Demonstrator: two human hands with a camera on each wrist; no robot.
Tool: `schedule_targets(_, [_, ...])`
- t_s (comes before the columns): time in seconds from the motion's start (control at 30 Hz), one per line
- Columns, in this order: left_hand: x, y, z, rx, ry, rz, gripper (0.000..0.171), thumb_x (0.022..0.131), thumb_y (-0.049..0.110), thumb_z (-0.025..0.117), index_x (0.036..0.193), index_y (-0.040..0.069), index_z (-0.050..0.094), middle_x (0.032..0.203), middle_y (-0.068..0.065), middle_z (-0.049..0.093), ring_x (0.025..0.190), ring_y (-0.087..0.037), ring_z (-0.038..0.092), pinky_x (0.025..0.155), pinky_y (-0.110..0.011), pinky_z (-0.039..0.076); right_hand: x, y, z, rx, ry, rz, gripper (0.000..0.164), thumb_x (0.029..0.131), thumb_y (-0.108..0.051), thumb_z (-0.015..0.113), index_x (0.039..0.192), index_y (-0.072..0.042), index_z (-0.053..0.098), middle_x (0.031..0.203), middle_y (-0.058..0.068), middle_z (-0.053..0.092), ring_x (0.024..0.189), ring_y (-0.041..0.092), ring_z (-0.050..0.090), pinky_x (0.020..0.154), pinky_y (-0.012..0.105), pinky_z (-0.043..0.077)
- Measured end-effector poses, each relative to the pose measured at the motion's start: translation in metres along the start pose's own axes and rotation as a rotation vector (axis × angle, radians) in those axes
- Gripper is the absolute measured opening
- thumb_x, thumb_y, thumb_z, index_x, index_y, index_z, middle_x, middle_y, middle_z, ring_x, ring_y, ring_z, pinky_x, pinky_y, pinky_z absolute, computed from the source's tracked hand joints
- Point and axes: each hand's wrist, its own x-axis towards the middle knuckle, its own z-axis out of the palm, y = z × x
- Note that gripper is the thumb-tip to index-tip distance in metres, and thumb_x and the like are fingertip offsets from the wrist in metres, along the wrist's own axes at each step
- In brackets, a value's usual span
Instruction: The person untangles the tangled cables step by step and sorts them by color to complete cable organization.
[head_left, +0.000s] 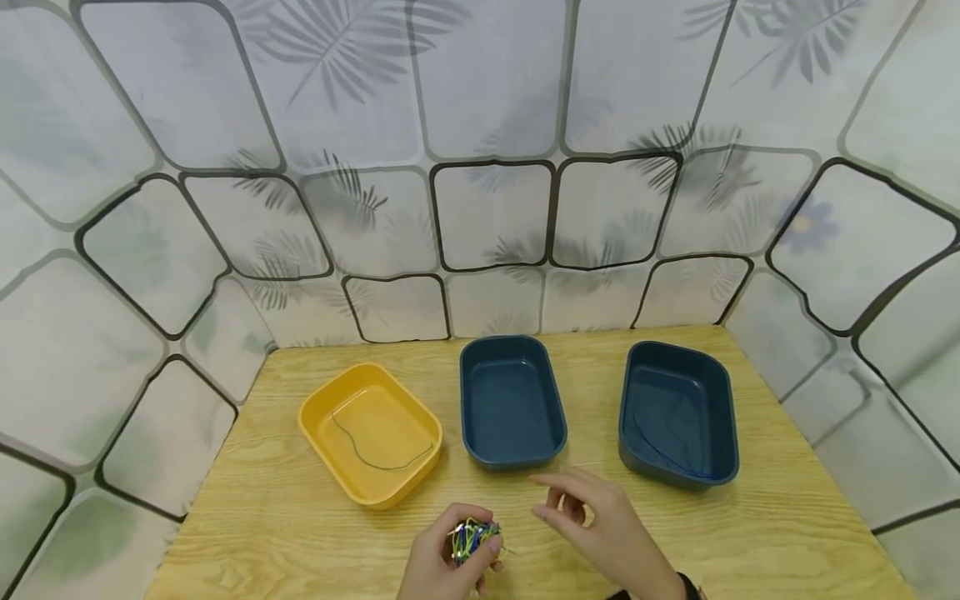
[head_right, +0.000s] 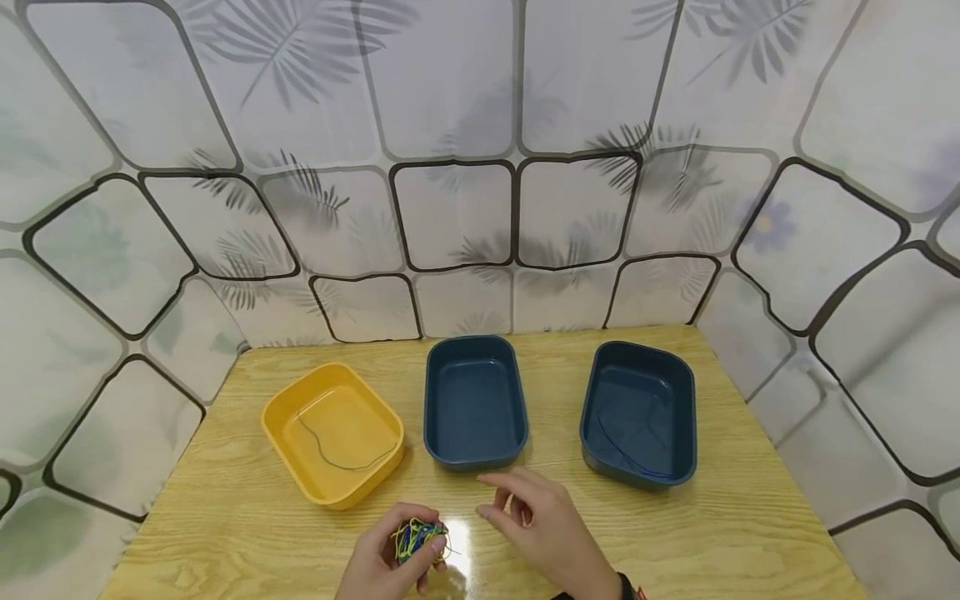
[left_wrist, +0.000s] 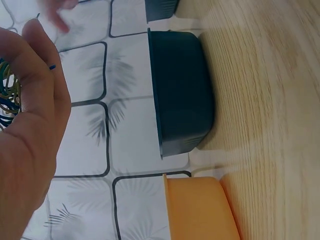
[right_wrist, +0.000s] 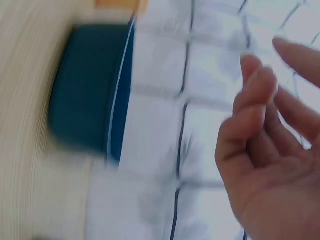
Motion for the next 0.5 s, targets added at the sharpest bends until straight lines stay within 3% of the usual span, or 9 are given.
schedule_targets(0.13, [-0.001, 0.001, 0.002, 0.016, -0.021, 0.03, 0.027, 0.095, 0.015, 0.072, 0.117, 0.003, 0.062, 0.094, -0.013, 0.067, 0.068, -0.02, 0.069, 0.049, -0.044, 0.058, 0.0, -0.015, 0.015, 0.123, -0.124, -0.091, 0.025, 0.092, -0.008, 0.073, 0.117, -0.011, 0.072, 0.089, -0.008, 0.064, 0.068, 0.002, 0.055, 0.053, 0.021, 0.05])
schedule_targets(0.33, [-0.002, 0.001, 0.003, 0.007, -0.008, 0.034, 0.026, 0.095, 0.014, 0.072, 0.116, 0.003, 0.063, 0.103, -0.016, 0.065, 0.069, -0.023, 0.07, 0.048, -0.04, 0.058, -0.002, -0.014, 0.024, 0.185, -0.171, -0.119, 0.018, 0.094, -0.009, 0.071, 0.111, -0.015, 0.075, 0.091, -0.009, 0.065, 0.069, 0.001, 0.055, 0.054, 0.02, 0.051])
schedule_targets(0.43, [-0.003, 0.001, 0.003, 0.01, 0.0, 0.027, 0.025, 0.095, 0.014, 0.073, 0.115, 0.005, 0.063, 0.101, -0.019, 0.066, 0.065, -0.022, 0.069, 0.048, -0.041, 0.058, -0.003, -0.015, 0.027, 0.192, -0.166, -0.085, 0.015, 0.094, -0.012, 0.071, 0.108, -0.016, 0.075, 0.089, -0.01, 0.065, 0.068, 0.001, 0.056, 0.053, 0.021, 0.051])
schedule_targets(0.5, [-0.003, 0.001, 0.002, 0.022, 0.007, 0.041, 0.025, 0.094, 0.015, 0.073, 0.115, 0.005, 0.063, 0.1, -0.02, 0.066, 0.062, -0.019, 0.067, 0.047, -0.042, 0.057, -0.002, -0.017, 0.028, 0.212, -0.178, -0.007, 0.01, 0.094, -0.015, 0.072, 0.104, -0.017, 0.075, 0.087, -0.01, 0.066, 0.068, 0.002, 0.057, 0.055, 0.022, 0.052])
